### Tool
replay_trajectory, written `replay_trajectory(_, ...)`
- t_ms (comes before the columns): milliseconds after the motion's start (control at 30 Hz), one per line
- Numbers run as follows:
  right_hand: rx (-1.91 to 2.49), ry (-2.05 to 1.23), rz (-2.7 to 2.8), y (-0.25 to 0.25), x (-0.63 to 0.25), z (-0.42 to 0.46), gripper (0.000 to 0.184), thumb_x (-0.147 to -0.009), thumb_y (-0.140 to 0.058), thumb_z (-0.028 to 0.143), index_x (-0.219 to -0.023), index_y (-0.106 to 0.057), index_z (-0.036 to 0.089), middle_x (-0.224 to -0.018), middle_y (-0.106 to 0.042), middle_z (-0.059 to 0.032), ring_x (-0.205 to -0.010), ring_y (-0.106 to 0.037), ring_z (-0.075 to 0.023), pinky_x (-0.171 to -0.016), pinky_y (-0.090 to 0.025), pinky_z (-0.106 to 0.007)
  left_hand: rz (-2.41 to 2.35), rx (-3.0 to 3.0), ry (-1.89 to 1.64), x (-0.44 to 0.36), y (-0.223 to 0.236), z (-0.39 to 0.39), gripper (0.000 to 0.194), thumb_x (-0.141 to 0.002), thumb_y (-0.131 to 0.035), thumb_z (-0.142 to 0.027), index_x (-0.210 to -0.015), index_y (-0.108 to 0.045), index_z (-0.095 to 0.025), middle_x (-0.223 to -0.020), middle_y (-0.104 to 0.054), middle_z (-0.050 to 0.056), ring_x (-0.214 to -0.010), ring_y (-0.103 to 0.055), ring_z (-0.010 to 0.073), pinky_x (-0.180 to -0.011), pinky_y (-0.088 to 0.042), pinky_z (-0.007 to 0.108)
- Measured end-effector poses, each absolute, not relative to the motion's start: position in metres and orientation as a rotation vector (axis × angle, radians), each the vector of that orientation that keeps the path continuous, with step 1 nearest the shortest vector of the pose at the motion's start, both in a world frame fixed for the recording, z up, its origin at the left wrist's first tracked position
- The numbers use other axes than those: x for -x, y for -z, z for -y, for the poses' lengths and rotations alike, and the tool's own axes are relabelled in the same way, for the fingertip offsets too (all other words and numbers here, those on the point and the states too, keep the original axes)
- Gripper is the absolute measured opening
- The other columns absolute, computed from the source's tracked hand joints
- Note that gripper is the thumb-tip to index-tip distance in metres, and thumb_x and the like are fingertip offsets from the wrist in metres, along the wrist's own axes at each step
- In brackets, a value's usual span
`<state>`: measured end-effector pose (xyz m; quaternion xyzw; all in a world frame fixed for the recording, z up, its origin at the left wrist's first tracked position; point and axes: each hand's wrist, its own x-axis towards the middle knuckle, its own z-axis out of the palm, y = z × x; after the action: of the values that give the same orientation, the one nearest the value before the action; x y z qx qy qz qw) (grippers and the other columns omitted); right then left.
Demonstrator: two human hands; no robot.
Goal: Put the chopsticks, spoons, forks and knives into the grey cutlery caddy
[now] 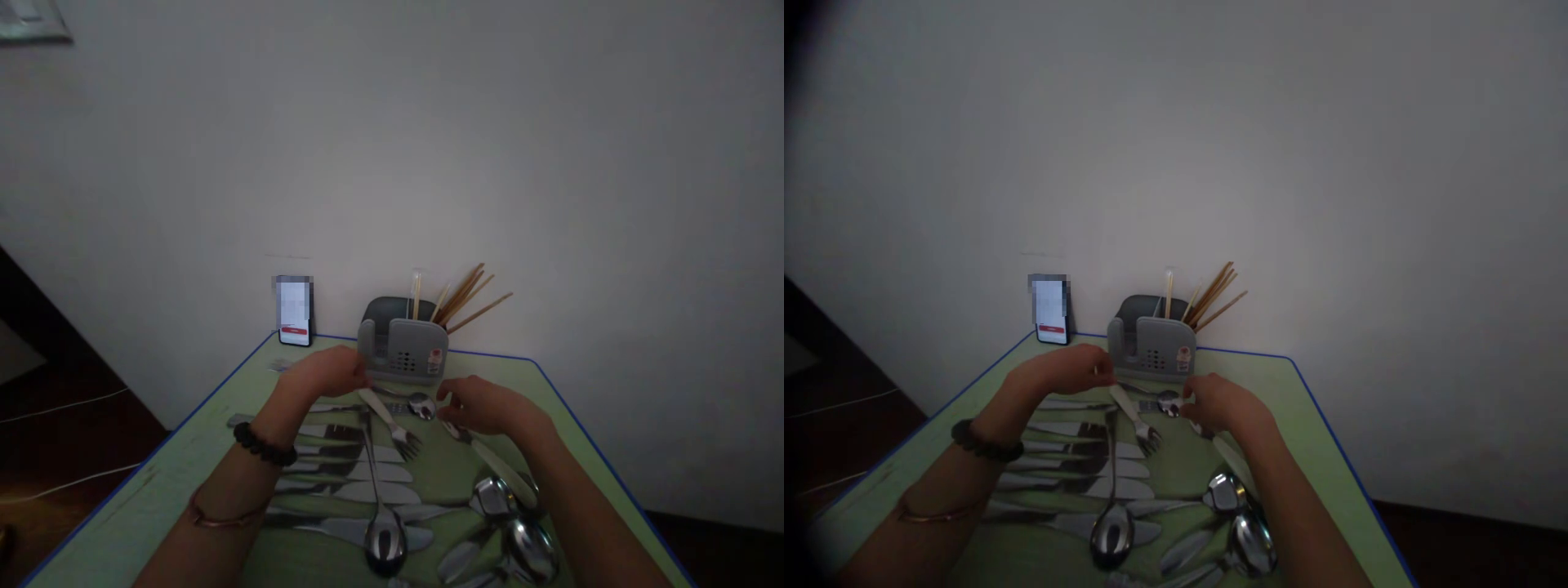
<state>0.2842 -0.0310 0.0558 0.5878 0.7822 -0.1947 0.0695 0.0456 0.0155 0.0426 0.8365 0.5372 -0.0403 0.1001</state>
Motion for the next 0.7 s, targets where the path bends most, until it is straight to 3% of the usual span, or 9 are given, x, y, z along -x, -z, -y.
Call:
replay_trajectory(133,-1.776,0.635,-2.284,-0.043,-0.283,0.025,0.033,-0.077,-0.057,0.023,-0.108,-0.065,0.017,-0.084,-0.072,-0.0079,-0.076,-0.067,-0.0191,-0.064,-0.045,-0.026,-1.848,-2.353,0.307,-0.016,-0.031,-0.039,0.043,-0.082,-0.049,-0.043,-0.104,-0.066,-0.010,-0.118,-0.059,0.021,-0.102,-0.060,0.0306,-0.082,-0.047,0.037)
replay_trajectory(267,-1.782,0.621,-2.286,-0.032,-0.284,0.021,0.034,-0.073,-0.059,0.021,-0.106,-0.066,0.017,-0.076,-0.072,-0.0066,-0.071,-0.066,-0.0195,-0.062,-0.044,-0.026,-1.912,-2.293,0.328,-0.007,-0.011,-0.055,0.047,-0.082,-0.050,-0.041,-0.115,-0.059,-0.009,-0.127,-0.052,0.023,-0.110,-0.056,0.0311,-0.087,-0.047,0.038)
replay_trajectory(433,-1.782,0.632,-2.271,-0.030,-0.283,0.020,0.036,-0.072,-0.060,0.021,-0.108,-0.064,0.018,-0.070,-0.070,-0.0047,-0.068,-0.066,-0.0194,-0.062,-0.043,-0.027,-1.950,-2.206,0.349,-0.006,0.002,-0.060,0.036,-0.083,-0.050,-0.028,-0.112,-0.059,-0.010,-0.122,-0.057,0.022,-0.107,-0.058,0.0306,-0.084,-0.048,0.040)
replay_trajectory(567,-1.786,0.614,-2.277,-0.031,-0.282,0.021,0.038,-0.072,-0.061,0.023,-0.109,-0.063,0.017,-0.081,-0.071,-0.0069,-0.074,-0.066,-0.0201,-0.062,-0.043,-0.026,-1.934,-2.173,0.349,-0.003,-0.007,-0.057,0.033,-0.076,-0.056,-0.019,-0.108,-0.061,-0.013,-0.120,-0.059,0.020,-0.102,-0.061,0.0283,-0.079,-0.048,0.035)
replay_trajectory(700,-1.765,0.642,-2.250,-0.030,-0.282,0.020,0.040,-0.075,-0.059,0.025,-0.114,-0.060,0.016,-0.077,-0.071,-0.0064,-0.072,-0.066,-0.0203,-0.062,-0.043,-0.027,-1.878,-2.120,0.400,-0.001,-0.025,-0.050,0.025,-0.068,-0.066,-0.022,-0.092,-0.066,-0.015,-0.101,-0.069,0.015,-0.084,-0.065,0.0276,-0.065,-0.048,0.032)
